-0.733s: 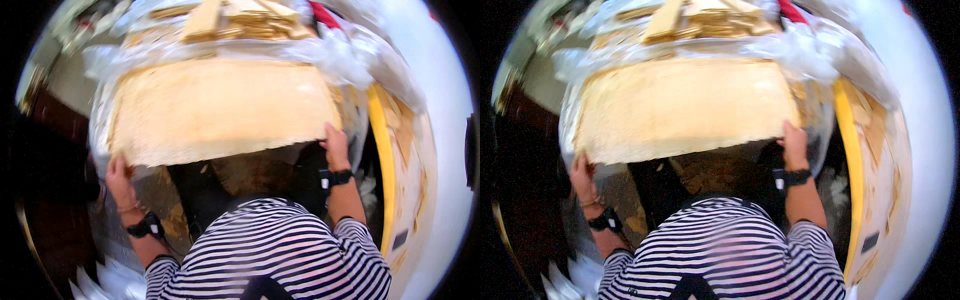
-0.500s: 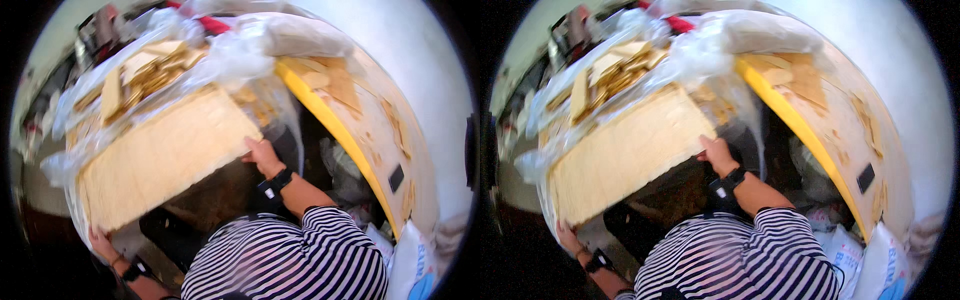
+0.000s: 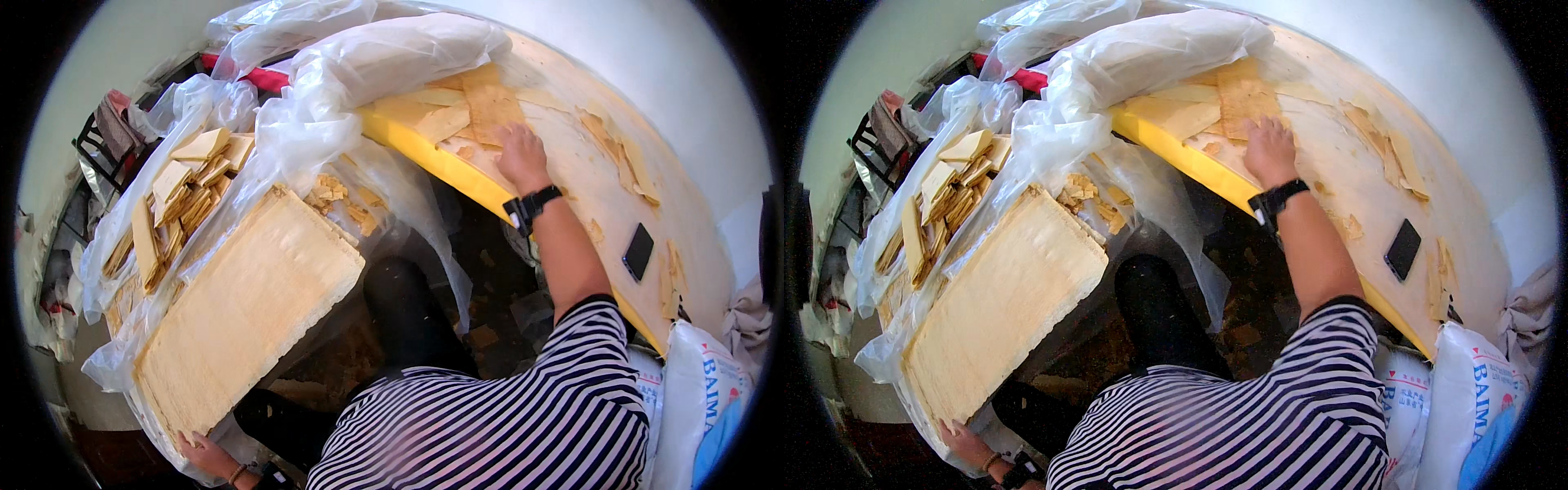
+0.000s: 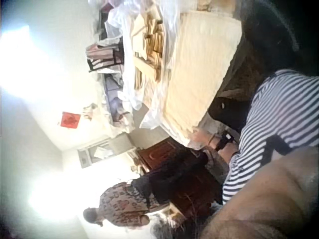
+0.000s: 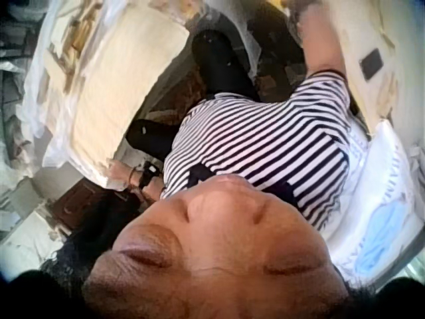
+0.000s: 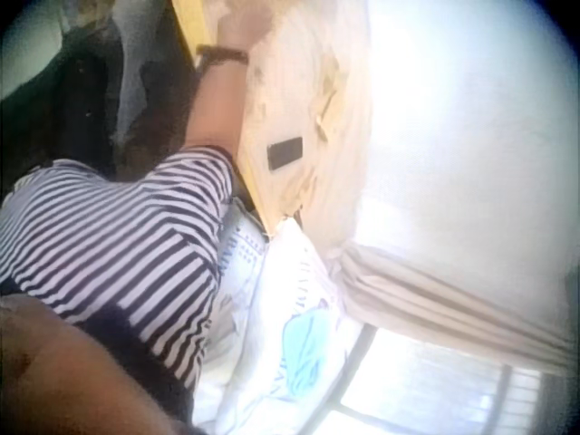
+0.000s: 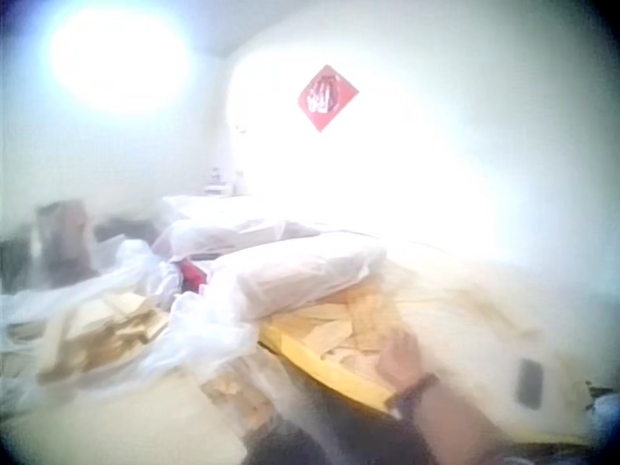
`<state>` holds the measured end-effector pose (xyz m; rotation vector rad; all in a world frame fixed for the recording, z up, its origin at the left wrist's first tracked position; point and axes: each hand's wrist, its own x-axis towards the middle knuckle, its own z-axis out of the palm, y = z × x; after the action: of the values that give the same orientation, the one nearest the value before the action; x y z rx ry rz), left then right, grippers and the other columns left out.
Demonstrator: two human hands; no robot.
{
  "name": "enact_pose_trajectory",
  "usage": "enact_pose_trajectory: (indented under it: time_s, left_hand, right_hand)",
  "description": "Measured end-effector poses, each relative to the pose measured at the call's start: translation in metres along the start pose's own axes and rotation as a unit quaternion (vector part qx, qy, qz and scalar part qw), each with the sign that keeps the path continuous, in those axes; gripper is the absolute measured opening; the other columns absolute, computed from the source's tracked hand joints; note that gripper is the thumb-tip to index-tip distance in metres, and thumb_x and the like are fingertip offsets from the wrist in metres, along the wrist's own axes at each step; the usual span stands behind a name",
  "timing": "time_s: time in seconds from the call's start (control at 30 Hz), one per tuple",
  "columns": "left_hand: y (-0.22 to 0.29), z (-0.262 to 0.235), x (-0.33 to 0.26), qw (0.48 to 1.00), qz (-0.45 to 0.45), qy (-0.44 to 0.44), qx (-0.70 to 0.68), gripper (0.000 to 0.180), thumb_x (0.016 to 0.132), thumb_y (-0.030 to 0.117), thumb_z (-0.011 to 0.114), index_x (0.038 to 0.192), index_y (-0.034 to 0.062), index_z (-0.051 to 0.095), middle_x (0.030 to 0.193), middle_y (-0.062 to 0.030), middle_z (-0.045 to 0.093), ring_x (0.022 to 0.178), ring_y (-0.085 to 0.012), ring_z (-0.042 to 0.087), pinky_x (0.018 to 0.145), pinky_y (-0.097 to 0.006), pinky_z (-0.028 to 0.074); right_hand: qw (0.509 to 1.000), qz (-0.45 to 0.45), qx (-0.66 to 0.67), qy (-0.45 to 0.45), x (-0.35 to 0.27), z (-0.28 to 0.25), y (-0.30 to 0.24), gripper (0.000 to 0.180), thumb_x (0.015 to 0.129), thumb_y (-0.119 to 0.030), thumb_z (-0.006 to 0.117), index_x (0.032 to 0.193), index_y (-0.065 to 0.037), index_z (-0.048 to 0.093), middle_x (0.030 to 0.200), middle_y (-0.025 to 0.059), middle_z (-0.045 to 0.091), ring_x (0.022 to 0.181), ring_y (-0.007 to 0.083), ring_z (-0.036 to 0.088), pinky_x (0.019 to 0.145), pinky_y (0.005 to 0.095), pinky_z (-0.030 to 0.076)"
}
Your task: Inspecting and sorting thin sheets of dried food product.
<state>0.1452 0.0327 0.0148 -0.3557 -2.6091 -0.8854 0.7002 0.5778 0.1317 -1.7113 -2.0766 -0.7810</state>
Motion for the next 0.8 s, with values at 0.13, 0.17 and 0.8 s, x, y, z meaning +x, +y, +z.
enact_pose_trajectory:
  time_s: [0.13,0.17,0.8]
  left_hand:
    - [0.031,0.015,-0.015,0.993,0.12,-0.013,-0.006,0.039,0.098,0.013,0.055,0.134,-0.0014,0.054,0.13,-0.0186,0.06,0.117,-0.0302,0.058,0.09,-0.038,0.05]
    - [0.031,0.018,-0.017,0.993,0.119,-0.009,-0.004,0.039,0.098,0.013,0.055,0.134,-0.0014,0.054,0.13,-0.0186,0.06,0.117,-0.0302,0.058,0.09,-0.038,0.05]
    - [0.076,0.008,-0.039,0.983,0.171,-0.033,-0.062,0.031,0.095,0.005,0.058,0.126,0.0006,0.061,0.119,-0.0134,0.066,0.102,-0.0242,0.063,0.066,-0.03,0.049]
  right_hand:
    - [0.99,0.005,0.078,-0.117,0.024,0.03,0.036,0.048,0.085,-0.016,0.059,0.132,-0.014,0.057,0.124,0.0154,0.061,0.117,0.032,0.056,0.098,0.0448,0.047]
    - [0.99,-0.002,0.1,-0.105,0.029,0.035,0.041,0.046,0.086,-0.016,0.057,0.132,-0.013,0.057,0.122,0.0157,0.062,0.114,0.0326,0.059,0.096,0.0447,0.049]
    - [0.874,0.104,0.338,0.334,0.038,-0.076,0.009,0.02,0.099,-0.022,0.056,0.104,-0.007,0.067,0.086,0.0054,0.069,0.071,0.0178,0.064,0.063,0.0317,0.051]
